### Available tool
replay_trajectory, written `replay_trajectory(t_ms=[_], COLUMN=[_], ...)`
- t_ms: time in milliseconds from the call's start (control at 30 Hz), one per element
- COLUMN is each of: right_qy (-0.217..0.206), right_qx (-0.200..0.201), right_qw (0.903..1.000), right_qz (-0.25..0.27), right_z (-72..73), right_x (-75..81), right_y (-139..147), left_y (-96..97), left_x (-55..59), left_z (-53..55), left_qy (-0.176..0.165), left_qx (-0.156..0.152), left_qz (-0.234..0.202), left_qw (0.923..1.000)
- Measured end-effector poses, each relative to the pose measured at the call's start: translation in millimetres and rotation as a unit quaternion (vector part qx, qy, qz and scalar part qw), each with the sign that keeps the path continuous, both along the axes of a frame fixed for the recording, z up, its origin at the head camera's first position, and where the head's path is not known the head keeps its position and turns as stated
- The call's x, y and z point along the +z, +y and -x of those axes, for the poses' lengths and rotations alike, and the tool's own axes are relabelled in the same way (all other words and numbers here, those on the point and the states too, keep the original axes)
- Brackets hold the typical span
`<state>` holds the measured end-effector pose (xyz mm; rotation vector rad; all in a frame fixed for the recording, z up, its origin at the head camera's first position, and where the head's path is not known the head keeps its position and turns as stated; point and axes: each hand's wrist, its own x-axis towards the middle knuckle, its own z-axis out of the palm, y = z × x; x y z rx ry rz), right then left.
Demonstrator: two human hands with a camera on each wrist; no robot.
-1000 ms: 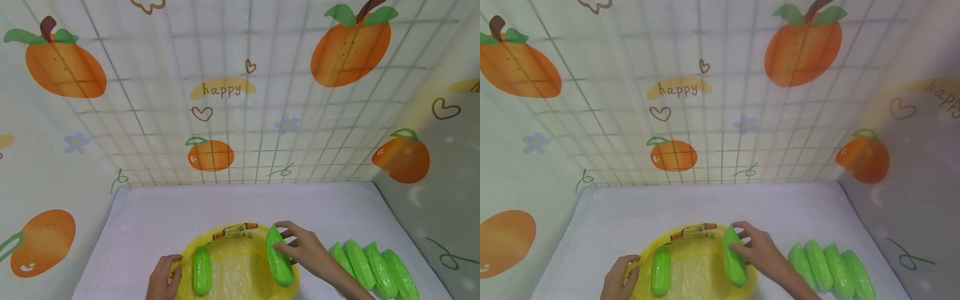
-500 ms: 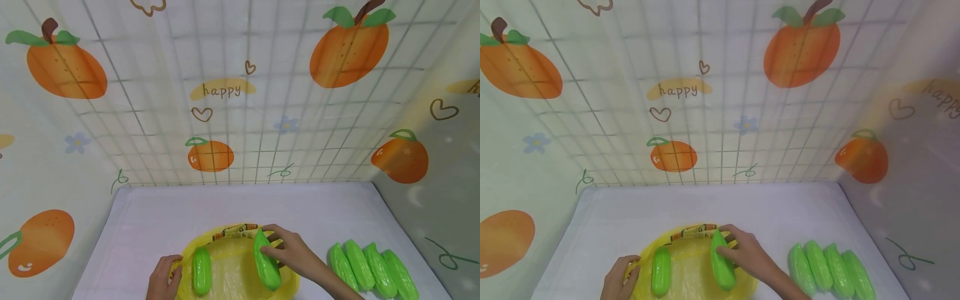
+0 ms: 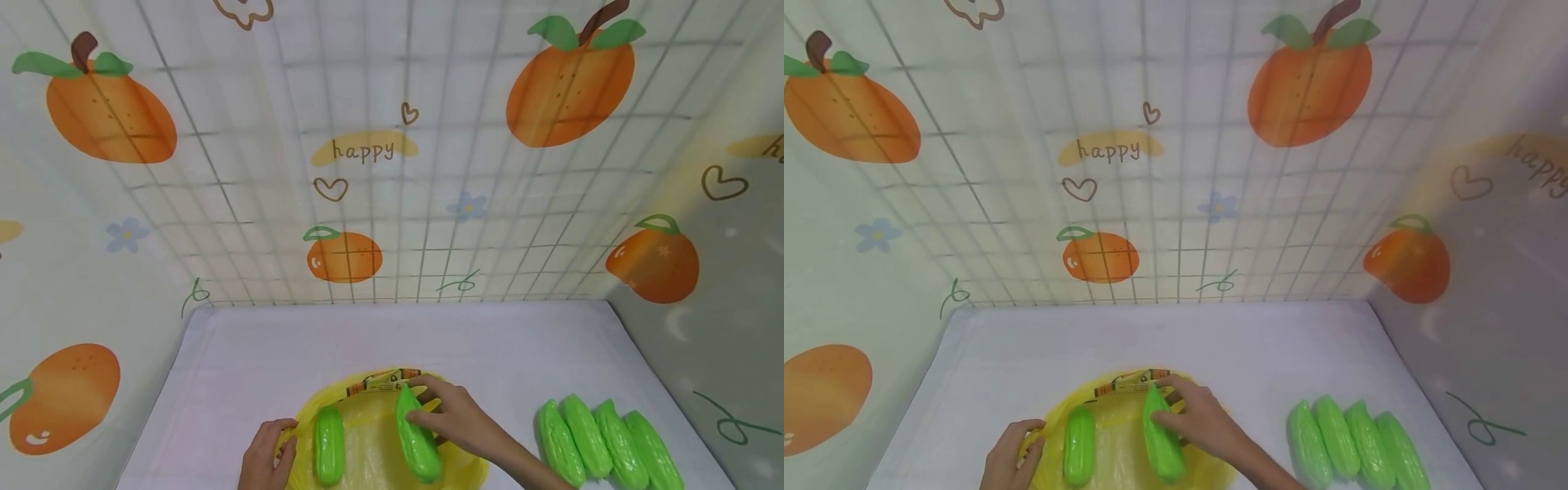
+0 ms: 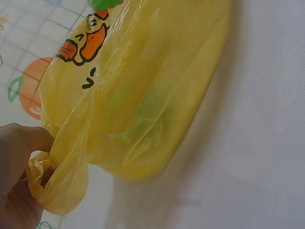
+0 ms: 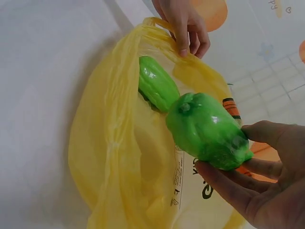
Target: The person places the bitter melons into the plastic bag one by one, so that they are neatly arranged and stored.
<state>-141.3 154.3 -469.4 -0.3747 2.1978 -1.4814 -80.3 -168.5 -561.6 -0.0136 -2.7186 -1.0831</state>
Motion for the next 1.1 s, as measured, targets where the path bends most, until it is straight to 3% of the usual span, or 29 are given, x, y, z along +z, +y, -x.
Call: replay_trajectory(t_ms=[567,867,1100], right_qy=[-0.030,-0.062,-0.083], right_qx=[-0.040,-0.043,-0.049], right_qw=[0.9985,0.9965,0.9945], right_qz=[0.020,0.034,0.040], right_z=[4.9,5.5,5.3], right_x=[-16.9,-22.9,-29.0], right_y=[-26,-39,-47], left_y=[0.8,1.1,1.1], left_x=[-1.1,-0.7,0.9], left_z=[1.1,-0.2,-0.2], left_qy=[0.005,0.030,0.023], left_qx=[-0.003,-0.002,-0.003], left_qz=[0.003,0.008,0.001], left_qw=[1.0000,0.9995,0.9997])
